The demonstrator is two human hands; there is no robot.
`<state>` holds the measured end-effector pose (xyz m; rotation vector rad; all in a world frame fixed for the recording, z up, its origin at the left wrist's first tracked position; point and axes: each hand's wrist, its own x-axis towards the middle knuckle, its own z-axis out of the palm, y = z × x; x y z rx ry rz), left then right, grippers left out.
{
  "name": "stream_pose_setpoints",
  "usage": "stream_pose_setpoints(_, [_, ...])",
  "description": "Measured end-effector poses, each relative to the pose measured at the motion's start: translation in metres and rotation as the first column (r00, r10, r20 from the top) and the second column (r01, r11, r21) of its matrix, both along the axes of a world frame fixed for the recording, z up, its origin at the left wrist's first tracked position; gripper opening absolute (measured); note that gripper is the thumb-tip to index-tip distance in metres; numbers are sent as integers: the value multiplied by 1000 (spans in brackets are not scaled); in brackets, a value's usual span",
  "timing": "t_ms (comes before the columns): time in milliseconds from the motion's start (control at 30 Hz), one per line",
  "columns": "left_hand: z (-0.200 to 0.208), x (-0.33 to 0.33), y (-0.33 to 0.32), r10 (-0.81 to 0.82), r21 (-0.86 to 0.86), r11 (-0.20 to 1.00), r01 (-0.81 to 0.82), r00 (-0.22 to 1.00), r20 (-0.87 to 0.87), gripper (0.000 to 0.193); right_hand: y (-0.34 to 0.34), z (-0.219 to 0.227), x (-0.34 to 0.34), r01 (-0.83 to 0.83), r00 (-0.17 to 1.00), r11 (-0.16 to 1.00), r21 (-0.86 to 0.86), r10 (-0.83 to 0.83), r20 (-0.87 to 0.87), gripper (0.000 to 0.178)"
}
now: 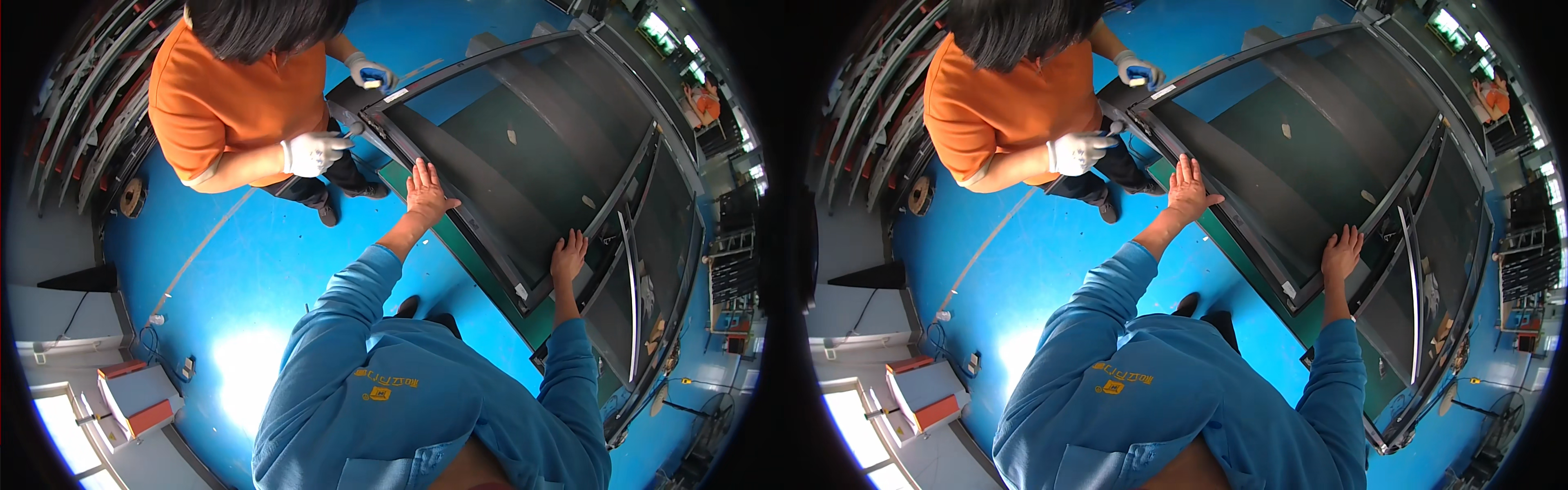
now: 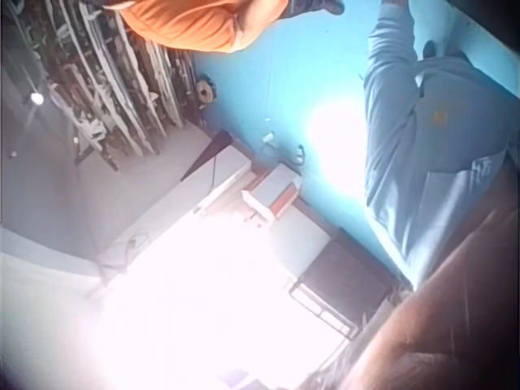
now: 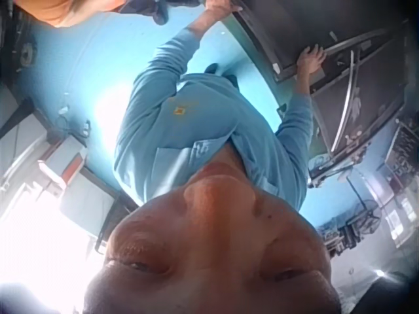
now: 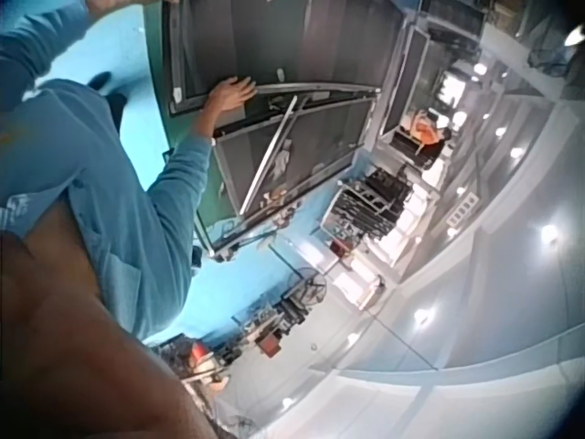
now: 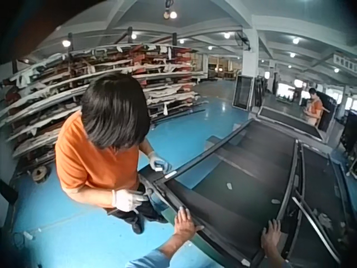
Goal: The person lifts and positions a window frame on the assembly table, then holds it steady by hand while a coworker hammers the frame corners.
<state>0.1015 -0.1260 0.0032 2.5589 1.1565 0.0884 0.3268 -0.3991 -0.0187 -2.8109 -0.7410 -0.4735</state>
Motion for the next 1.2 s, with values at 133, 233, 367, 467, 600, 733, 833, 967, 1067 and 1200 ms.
stream_pose_setpoints(133, [3,-1,-1,4,1,1000,-4,1000,-10,97,0,-2,0,7,1000,1000,11,-7,-15,39])
stream_pose_setpoints(233, [1,-1,-1,8,20,1000,-8,1000,4,96,1,0,0,-4,1000,1000,26,4,-7,39])
stream_pose_setpoints(367, [3,-1,-1,4,18,1000,-4,1000,-3,95,0,2,0,1,1000,999,37,-1,-4,39])
stream_pose_setpoints(467, [4,0,-3,6,12,1000,-6,1000,-10,94,0,1,-2,3,1000,999,46,-3,2,39])
stream_pose_setpoints(600, [-8,1,-4,49,2,999,-49,999,3,94,4,3,-3,-12,999,999,48,10,31,39])
stream_pose_setpoints(733, [-12,11,-34,24,40,999,-19,992,-120,95,5,-1,-5,-30,997,997,73,25,73,40])
stream_pose_setpoints(833, [2,30,-65,-14,38,999,21,986,-168,96,-2,-13,4,-33,992,996,79,22,127,41])
stream_pose_setpoints(967, [23,29,-93,-48,10,999,52,969,-244,99,-11,12,-6,-68,995,986,149,79,-67,42])
stream_pose_setpoints(1067, [26,25,-87,-53,10,998,58,960,-274,100,-34,37,-15,-267,964,944,195,261,58,43])
stream_pose_setpoints(1200, [12,32,-91,-1,6,1000,3,959,-285,103,-75,38,-7,-294,951,950,107,279,133,44])
